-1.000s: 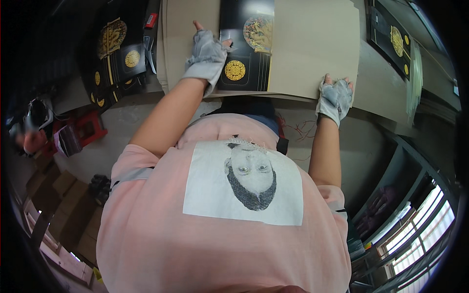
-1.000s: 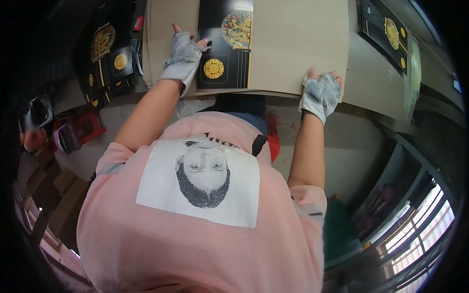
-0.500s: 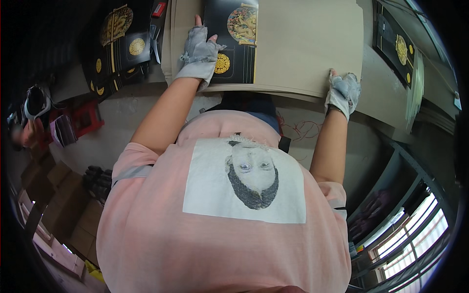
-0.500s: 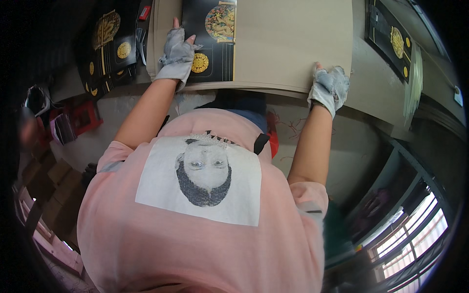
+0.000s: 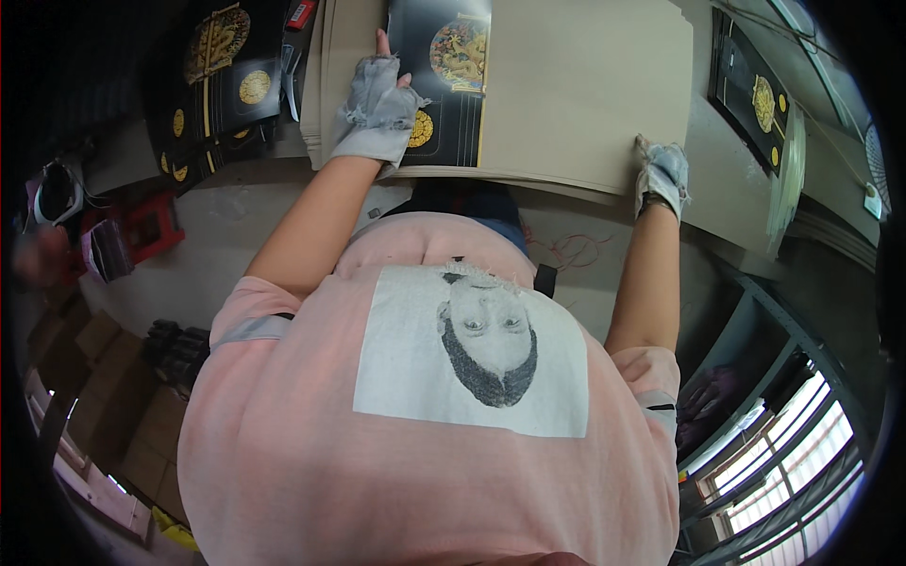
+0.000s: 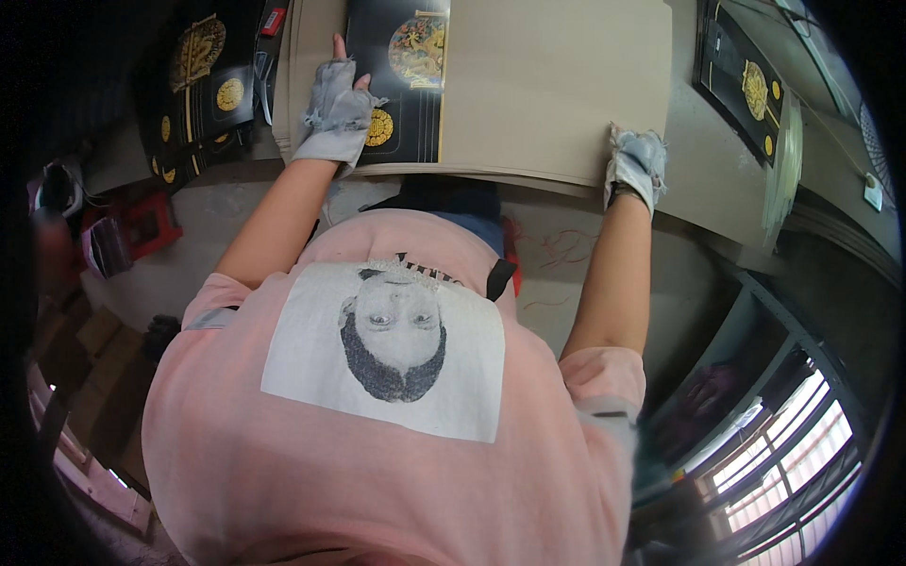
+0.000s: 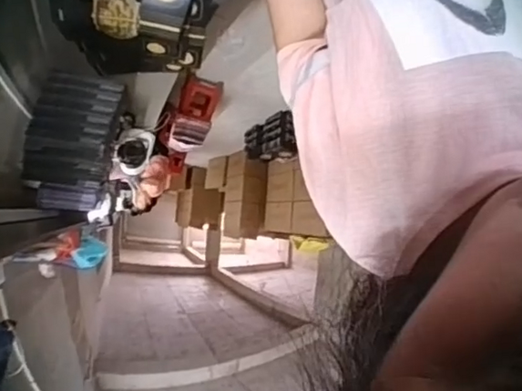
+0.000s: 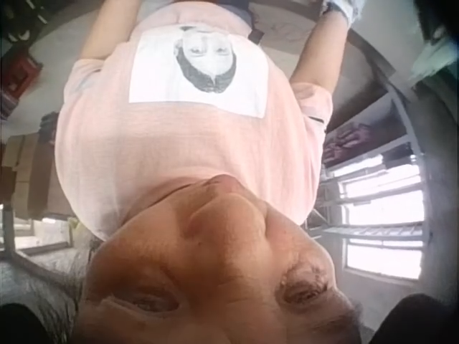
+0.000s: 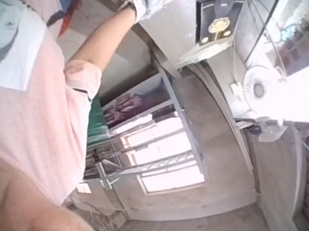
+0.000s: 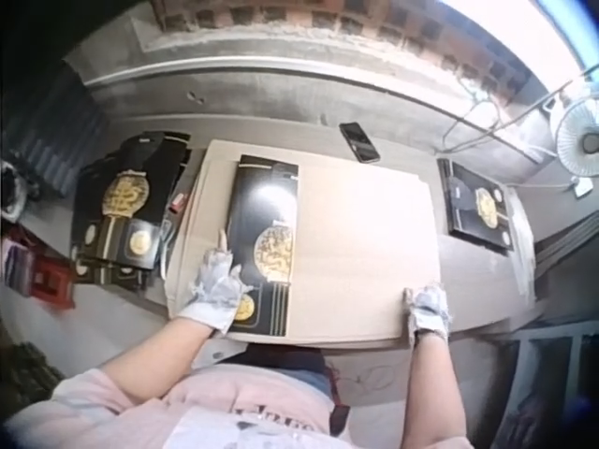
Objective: The recorder is assembling and folding paper packaging sheets with decorative gold designs.
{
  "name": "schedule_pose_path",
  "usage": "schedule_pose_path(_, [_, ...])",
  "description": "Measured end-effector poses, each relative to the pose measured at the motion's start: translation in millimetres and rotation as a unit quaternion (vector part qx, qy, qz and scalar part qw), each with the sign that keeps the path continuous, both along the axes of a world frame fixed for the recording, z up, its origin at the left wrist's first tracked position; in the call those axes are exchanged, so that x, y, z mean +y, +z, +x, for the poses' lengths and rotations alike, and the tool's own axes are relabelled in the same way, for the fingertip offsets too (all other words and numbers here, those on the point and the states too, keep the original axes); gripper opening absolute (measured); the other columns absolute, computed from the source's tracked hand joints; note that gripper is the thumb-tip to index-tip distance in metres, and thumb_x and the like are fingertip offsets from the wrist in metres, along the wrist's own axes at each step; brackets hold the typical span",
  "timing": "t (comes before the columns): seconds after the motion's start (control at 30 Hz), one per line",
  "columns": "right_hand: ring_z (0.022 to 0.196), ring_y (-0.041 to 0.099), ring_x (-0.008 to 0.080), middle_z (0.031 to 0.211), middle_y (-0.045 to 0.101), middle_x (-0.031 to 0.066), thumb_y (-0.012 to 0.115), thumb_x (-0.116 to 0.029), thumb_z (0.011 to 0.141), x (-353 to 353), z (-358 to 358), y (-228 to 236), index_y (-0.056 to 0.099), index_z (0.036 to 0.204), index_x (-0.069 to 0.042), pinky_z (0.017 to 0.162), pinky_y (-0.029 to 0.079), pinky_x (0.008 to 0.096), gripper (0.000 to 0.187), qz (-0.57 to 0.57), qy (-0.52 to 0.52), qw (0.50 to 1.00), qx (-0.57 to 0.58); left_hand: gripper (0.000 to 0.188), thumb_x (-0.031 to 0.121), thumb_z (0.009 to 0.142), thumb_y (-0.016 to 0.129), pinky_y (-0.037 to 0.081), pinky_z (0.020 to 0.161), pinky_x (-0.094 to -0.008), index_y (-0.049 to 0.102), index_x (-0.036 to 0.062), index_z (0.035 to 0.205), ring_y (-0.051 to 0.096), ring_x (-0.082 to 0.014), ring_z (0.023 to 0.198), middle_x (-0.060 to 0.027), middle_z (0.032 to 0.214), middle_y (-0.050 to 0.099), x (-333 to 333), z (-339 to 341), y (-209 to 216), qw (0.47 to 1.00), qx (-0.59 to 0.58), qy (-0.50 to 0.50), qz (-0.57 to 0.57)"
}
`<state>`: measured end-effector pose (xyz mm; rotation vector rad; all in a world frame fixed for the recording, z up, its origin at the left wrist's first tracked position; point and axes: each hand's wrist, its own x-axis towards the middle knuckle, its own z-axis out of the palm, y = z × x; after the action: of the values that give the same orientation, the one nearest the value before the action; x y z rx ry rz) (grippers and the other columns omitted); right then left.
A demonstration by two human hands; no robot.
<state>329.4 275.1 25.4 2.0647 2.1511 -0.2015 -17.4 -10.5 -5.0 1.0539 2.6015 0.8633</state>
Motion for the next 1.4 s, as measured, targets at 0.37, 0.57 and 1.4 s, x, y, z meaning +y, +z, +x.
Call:
schedule_pose_path(0.37, [0.137, 0.052, 0.0455, 0.148, 0.056, 0.0248, 0.071, -0.063, 0.084, 29, 34, -29, 0.067, 0.131, 0.001, 0.114, 0.042, 0.0484, 0.079, -0.11, -0.016, 0.994, 0.009, 0.089, 0.01, 0.093, 0.068, 0.049, 0.102, -0.048, 0.018, 0.0157, 0.167, 0.059, -0.0453, 0.123, -0.0301, 0.131, 0.06, -5, -4, -10, 0.998, -0.008, 0.016, 0.061])
schedule_pose_path(0.57, [0.136, 0.053, 0.0362, 0.149, 0.056, 0.0187, 0.073, -0.062, 0.084, 7, 30, 33, 0.055, 0.147, -0.004, 0.114, 0.039, 0.0463, 0.088, -0.153, -0.068, 0.977, 0.129, 0.086, 0.011, 0.095, 0.066, 0.048, 0.102, -0.0485, 0.019, 0.0161, 0.167, 0.059, -0.0444, 0.121, -0.0288, 0.129, 0.061, -10, 2, 0, 0.998, -0.029, 0.022, 0.056])
schedule_pose_path(1.4, [0.14, 0.046, 0.0474, 0.159, 0.04, 0.0282, 0.074, -0.059, 0.084, -119, -130, 51, 0.056, 0.148, -0.024, 0.115, 0.04, 0.0522, 0.074, 0.107, 0.51, 0.842, 0.138, 0.059, 0.03, 0.1, 0.051, 0.026, 0.124, -0.0508, 0.042, 0.0244, 0.158, 0.032, -0.0319, 0.153, -0.0117, 0.165, 0.038, -21, 14, 3, 0.952, 0.224, -0.165, -0.129])
